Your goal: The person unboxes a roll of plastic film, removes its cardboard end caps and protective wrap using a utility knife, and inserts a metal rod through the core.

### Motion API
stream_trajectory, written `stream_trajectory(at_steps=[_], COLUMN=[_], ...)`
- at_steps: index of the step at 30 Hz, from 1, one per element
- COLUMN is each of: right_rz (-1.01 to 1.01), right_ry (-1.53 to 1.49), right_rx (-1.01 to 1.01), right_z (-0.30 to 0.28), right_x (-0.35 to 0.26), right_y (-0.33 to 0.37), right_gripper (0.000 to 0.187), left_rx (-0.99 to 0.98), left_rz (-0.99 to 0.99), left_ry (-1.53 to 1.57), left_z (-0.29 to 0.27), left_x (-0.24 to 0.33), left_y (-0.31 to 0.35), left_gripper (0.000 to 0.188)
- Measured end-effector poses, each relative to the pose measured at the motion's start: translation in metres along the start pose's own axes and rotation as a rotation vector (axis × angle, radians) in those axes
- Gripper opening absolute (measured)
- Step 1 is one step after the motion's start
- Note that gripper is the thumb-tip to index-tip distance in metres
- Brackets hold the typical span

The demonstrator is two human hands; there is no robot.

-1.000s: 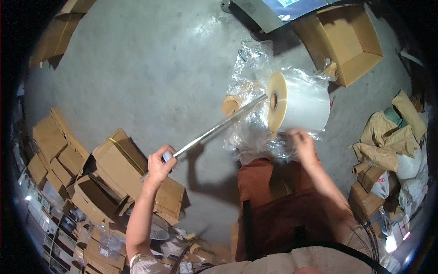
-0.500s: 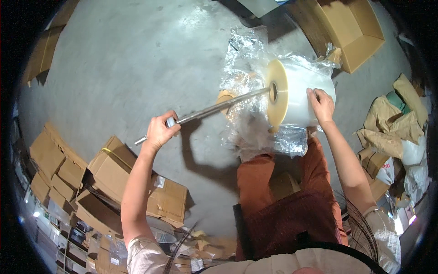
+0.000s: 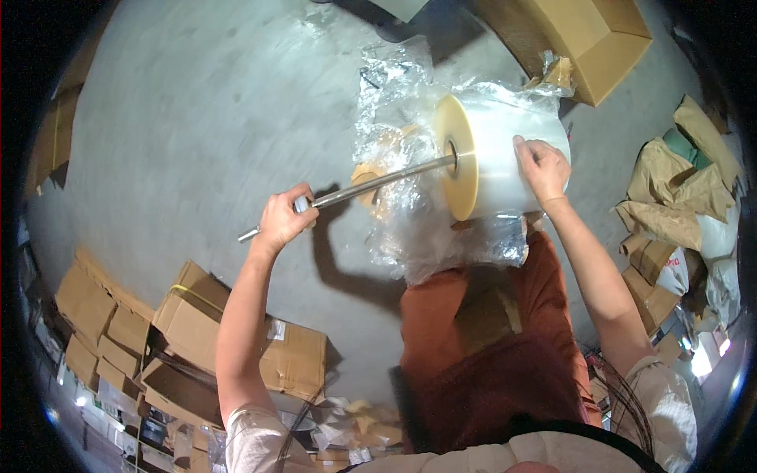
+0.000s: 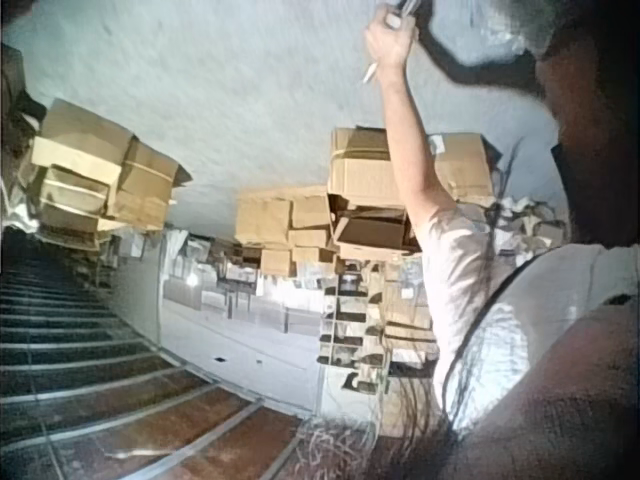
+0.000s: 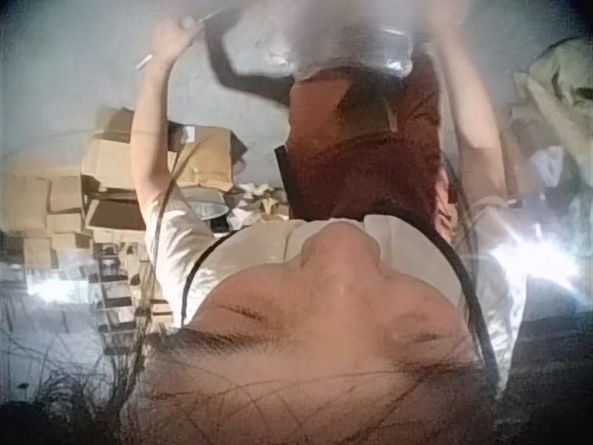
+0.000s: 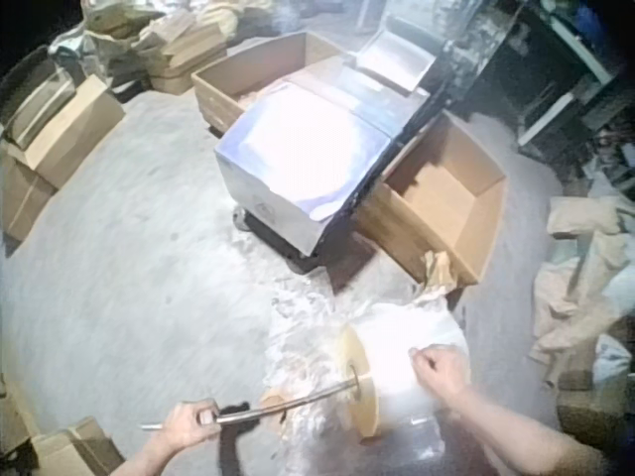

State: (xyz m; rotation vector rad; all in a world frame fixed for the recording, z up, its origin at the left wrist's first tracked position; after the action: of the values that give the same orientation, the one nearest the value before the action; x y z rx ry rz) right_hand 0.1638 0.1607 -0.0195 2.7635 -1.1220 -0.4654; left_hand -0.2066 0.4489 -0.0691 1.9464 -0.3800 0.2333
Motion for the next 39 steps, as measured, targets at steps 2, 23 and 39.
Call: stream_trajectory(at_steps=[2, 23, 39], right_rz=[-0.029, -0.445, 0.132], right_ry=[0.01, -0.096, -1.347], right_rx=[0.002, 0.25, -0.244], right_z=[0.001, 0.008, -0.085], right_x=[0.001, 0.01, -0.032], right_y=[0.0, -0.011, 0.104], right_gripper=[0.041, 0.034, 0.031], left_rx=[0.012, 0.108, 0.425], left_rz=[0.018, 0.061, -0.243], left_ry=[-0.016, -0.048, 0.513], left_z=[0.003, -0.009, -0.003], left_x=[-0.002, 0.007, 0.058], left_y=[-0.011, 0.008, 0.4], left_gripper=[0.022, 0.019, 0.044])
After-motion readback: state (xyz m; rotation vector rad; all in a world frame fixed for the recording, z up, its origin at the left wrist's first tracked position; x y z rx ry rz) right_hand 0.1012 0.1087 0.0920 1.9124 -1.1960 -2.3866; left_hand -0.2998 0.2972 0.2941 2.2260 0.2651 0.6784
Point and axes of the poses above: each hand's wrist, its own y-axis away from the middle knuckle, its own z-axis out of the palm, x = y × z, the point moved 3 cm from there along -y, towards the middle knuckle, and after that the axes turned 12 degrees about -z, right-handed, at the moved point
